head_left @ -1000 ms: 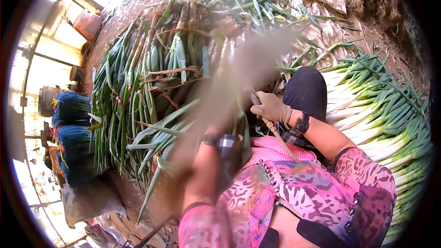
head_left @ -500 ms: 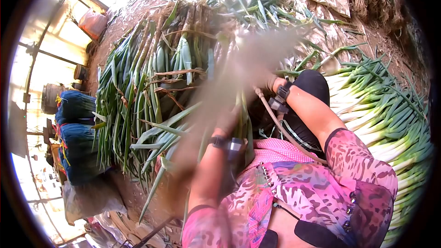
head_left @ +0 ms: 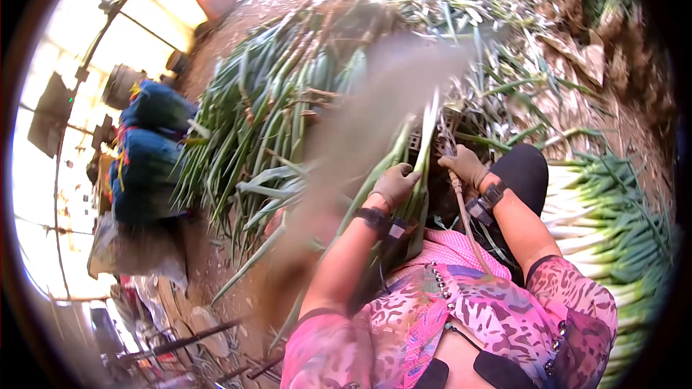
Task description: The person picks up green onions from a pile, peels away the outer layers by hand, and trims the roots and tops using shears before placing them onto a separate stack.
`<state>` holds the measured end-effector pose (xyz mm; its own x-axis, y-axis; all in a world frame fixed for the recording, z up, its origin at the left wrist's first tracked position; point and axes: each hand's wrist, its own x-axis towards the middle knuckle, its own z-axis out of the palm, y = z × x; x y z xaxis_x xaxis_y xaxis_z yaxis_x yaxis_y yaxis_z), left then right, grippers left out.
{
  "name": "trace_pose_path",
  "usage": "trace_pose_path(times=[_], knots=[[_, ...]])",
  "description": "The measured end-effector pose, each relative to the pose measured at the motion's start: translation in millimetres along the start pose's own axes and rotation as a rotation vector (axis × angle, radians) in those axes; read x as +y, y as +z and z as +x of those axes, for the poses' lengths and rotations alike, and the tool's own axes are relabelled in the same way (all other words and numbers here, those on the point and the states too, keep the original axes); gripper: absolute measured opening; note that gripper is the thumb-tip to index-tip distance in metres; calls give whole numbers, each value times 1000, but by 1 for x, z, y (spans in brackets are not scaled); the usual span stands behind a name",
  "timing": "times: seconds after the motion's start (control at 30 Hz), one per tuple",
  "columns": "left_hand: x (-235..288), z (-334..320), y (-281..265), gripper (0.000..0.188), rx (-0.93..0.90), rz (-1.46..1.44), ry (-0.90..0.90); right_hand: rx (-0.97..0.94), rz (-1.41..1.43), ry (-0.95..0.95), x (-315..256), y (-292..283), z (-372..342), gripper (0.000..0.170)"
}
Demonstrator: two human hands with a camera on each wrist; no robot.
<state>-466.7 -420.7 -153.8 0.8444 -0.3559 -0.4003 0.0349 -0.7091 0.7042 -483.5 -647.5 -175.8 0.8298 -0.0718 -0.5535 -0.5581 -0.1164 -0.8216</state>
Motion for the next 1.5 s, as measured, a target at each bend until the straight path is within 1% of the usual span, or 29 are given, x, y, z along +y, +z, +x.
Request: trace_pose_path(times=[0.03,0.13,0.17,0.23,0.27,0.33,0.37,0.4,0.43,0.5,0.53,0.57,0.6,0.7,0.73,0.83,0.87,0.97,1.0,1.03,1.1,1.17,1.2,1.23,1.3,1.33,1.43,1.47,1.5], knots=[[2,-6,-4,42,69,21,23,11,-71,-11,-3,3,-3,30],[2,-24,-28,49,-42,56,-4,-54,-17,45,0,9,-2,36],[-7,-25,-28,45,-121,81,-5,-31,-90,1,0,11,-1,35],[-3,-41,-38,45,-396,201,-115,23,-234,-87,-2,10,0,33],[-5,-54,-38,46,-401,196,-109,27,-246,-100,15,9,14,35],[11,-76,-52,43,-428,273,-108,47,-303,-133,9,7,11,37],[-6,-66,-52,42,-378,293,-12,56,-330,-138,10,7,7,37],[-23,-56,-52,42,-324,318,82,-7,-173,-45,-1,9,-7,40],[7,-58,-71,40,-231,262,-13,-84,-102,46,12,8,2,48],[-1,-32,-70,44,79,184,135,9,-498,-111,25,7,16,58],[-7,-22,-65,46,172,79,154,116,-658,-150,43,9,32,59],[-6,-10,-62,50,177,109,100,53,-623,-84,33,7,24,63],[-5,1,-59,53,180,139,46,79,-644,-98,36,8,26,64],[-3,29,-31,56,-13,491,-194,69,-678,-86,34,8,22,72],[-2,31,-28,60,-56,510,-231,71,-738,-76,32,9,20,73],[3,34,-23,63,-16,615,-213,147,-886,-98,37,18,13,74],[4,35,-27,60,-11,530,-234,184,-929,-116,39,21,11,74],[16,30,-47,47,62,385,-110,229,-712,-47,27,8,15,70],[32,20,-60,48,3,217,-125,287,-568,-99,24,1,15,62],[32,22,-65,50,15,156,-97,235,-333,-108,-5,-4,-13,51],[30,24,-69,52,27,38,-84,107,-269,-196,-14,-11,-35,46],[28,26,-68,52,61,98,-50,5,-442,-481,-17,0,-70,49],[28,28,-66,52,75,127,-32,-46,-432,-547,-15,8,-88,53],[30,29,-63,51,100,220,-27,-113,-412,-502,-22,14,-107,56],[39,28,-55,49,149,405,-19,-131,-421,-490,-29,25,-126,56],[44,26,-51,49,140,383,-44,-82,-442,-598,-23,28,-119,50],[53,26,-37,50,84,443,-69,-135,-282,-185,-49,26,-112,44],[60,19,-38,50,79,429,-63,-33,-319,-287,-42,26,-103,41],[57,19,-38,49,97,426,-60,-20,-337,-321,-36,23,-99,41]])
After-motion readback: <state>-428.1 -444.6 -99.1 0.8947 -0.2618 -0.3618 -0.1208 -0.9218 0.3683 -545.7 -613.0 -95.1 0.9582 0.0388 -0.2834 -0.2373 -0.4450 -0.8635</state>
